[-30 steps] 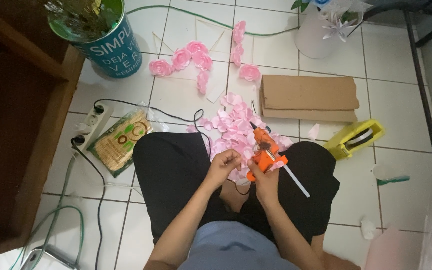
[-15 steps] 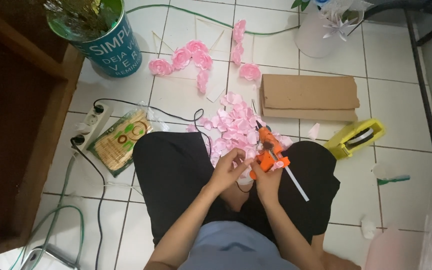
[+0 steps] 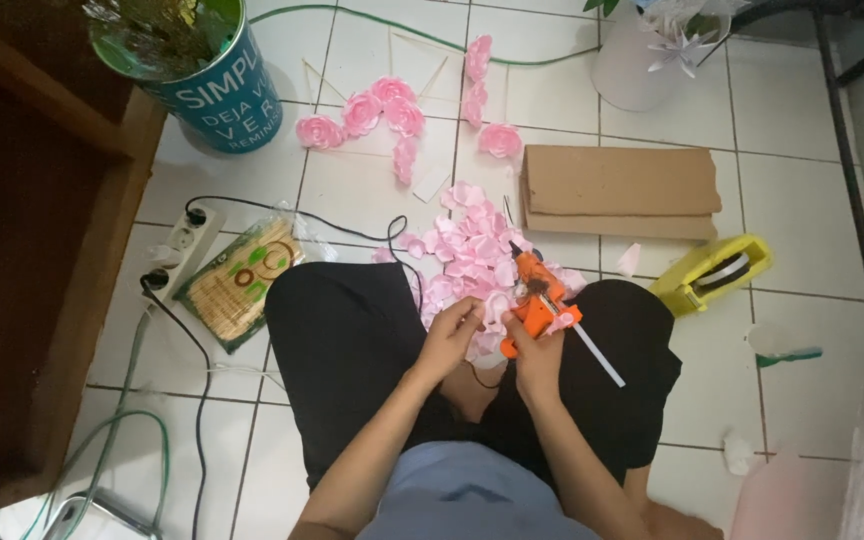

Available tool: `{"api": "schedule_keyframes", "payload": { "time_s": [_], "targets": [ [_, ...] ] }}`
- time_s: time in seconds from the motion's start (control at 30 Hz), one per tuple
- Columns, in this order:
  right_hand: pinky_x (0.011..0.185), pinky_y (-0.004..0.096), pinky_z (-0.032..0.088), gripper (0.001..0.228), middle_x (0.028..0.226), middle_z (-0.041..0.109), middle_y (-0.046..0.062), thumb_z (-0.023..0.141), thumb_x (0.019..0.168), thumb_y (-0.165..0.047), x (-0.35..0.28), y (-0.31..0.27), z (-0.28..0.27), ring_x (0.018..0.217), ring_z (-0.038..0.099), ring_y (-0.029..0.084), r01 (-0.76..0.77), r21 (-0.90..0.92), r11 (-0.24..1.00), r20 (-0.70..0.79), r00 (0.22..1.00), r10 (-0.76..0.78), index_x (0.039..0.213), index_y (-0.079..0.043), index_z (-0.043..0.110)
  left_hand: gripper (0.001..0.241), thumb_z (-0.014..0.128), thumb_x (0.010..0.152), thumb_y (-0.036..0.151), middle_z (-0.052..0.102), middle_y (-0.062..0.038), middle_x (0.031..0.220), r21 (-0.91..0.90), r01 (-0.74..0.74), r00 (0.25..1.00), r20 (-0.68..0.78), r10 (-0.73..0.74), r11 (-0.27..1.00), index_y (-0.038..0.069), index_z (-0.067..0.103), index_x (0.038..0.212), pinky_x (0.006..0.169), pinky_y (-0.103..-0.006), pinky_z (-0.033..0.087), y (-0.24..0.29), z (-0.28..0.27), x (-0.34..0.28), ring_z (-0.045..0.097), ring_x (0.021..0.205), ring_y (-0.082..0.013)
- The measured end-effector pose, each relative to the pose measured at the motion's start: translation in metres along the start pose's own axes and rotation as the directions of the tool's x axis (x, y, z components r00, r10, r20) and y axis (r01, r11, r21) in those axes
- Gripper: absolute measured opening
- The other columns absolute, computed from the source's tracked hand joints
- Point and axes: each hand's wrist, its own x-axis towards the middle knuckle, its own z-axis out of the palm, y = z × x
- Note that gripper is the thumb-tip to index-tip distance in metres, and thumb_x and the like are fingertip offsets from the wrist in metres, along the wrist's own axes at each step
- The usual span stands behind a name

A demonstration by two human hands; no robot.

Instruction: The person is using a hot glue gun to attach pink paper petals to a central floral base to create a large flower arrangement.

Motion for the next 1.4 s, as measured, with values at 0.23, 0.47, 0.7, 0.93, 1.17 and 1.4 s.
{"api": "schedule_keyframes", "payload": {
  "time_s": [0.23,0.47,0.7,0.93,1.17,1.4],
  "targets": [
    [0.067,0.027,0.046,0.035,0.082,0.061,-0.003,0.081,0.080,-0.004,0.004,-0.003,0.004,0.069,0.056,0.008,-0.027,0.066,0.997,0.010,1.000,0.026,0.109,-0.009,0.062,0.012,0.061,0.102,0.012,0.073,-0.013,0.090,-0.166,0.028,0.999,0.032,-0.023,0.986,0.005,0.070,0.104,0.080,-0.0332,0.055,-0.025,0.003,0.005,0.067,0.087,-0.0212],
    [0.061,0.027,0.046,0.029,0.072,0.061,0.001,0.081,0.077,-0.002,0.005,-0.004,0.007,0.060,0.058,0.011,-0.042,0.091,0.995,0.042,0.998,0.038,0.100,-0.008,0.063,0.007,0.064,0.100,0.014,0.071,-0.007,0.078,-0.010,0.023,1.000,0.006,-0.023,1.000,0.012,0.069,0.094,0.066,-0.0268,0.050,-0.030,0.007,0.007,0.062,0.071,-0.0157],
    [0.059,0.026,0.045,0.026,0.068,0.061,0.001,0.082,0.076,-0.002,0.005,-0.017,0.010,0.057,0.057,0.010,-0.013,0.083,0.996,0.041,0.999,0.010,0.096,-0.007,0.065,0.010,0.059,0.103,0.016,0.068,-0.010,0.087,-0.194,0.043,0.999,-0.023,-0.049,0.980,0.009,0.065,0.102,0.078,-0.0322,0.052,-0.024,0.012,0.010,0.063,0.081,-0.0191],
    [0.069,0.028,0.046,0.035,0.082,0.062,0.001,0.082,0.078,-0.004,0.005,-0.012,0.008,0.069,0.057,0.011,-0.029,0.015,0.999,0.054,0.998,0.028,0.107,-0.006,0.063,0.029,0.053,0.106,0.038,0.065,-0.008,0.095,-0.208,0.052,0.998,-0.008,-0.055,0.977,0.010,0.064,0.108,0.068,-0.0266,0.047,-0.023,0.011,0.013,0.066,0.082,-0.0177],
    [0.083,0.034,0.048,0.047,0.097,0.064,0.004,0.085,0.078,-0.005,0.008,0.002,-0.002,0.087,0.058,0.015,-0.002,-0.071,0.997,0.087,0.996,0.009,0.119,-0.004,0.062,0.036,0.075,0.091,0.013,0.066,-0.013,0.097,-0.100,0.036,0.998,-0.048,-0.041,0.994,0.005,0.063,0.124,0.063,-0.0259,0.052,-0.005,0.004,0.014,0.063,0.077,-0.0170],
    [0.090,0.038,0.048,0.054,0.102,0.066,0.004,0.087,0.079,-0.007,0.014,0.019,-0.010,0.091,0.060,0.016,0.014,-0.095,0.995,0.089,0.996,-0.006,0.126,-0.004,0.060,0.035,0.070,0.088,-0.004,0.070,-0.008,0.089,-0.099,0.036,0.999,0.043,-0.032,0.994,0.011,0.055,0.116,0.068,-0.0247,0.050,0.022,-0.015,0.012,0.060,0.078,-0.0152]
  ]
}}
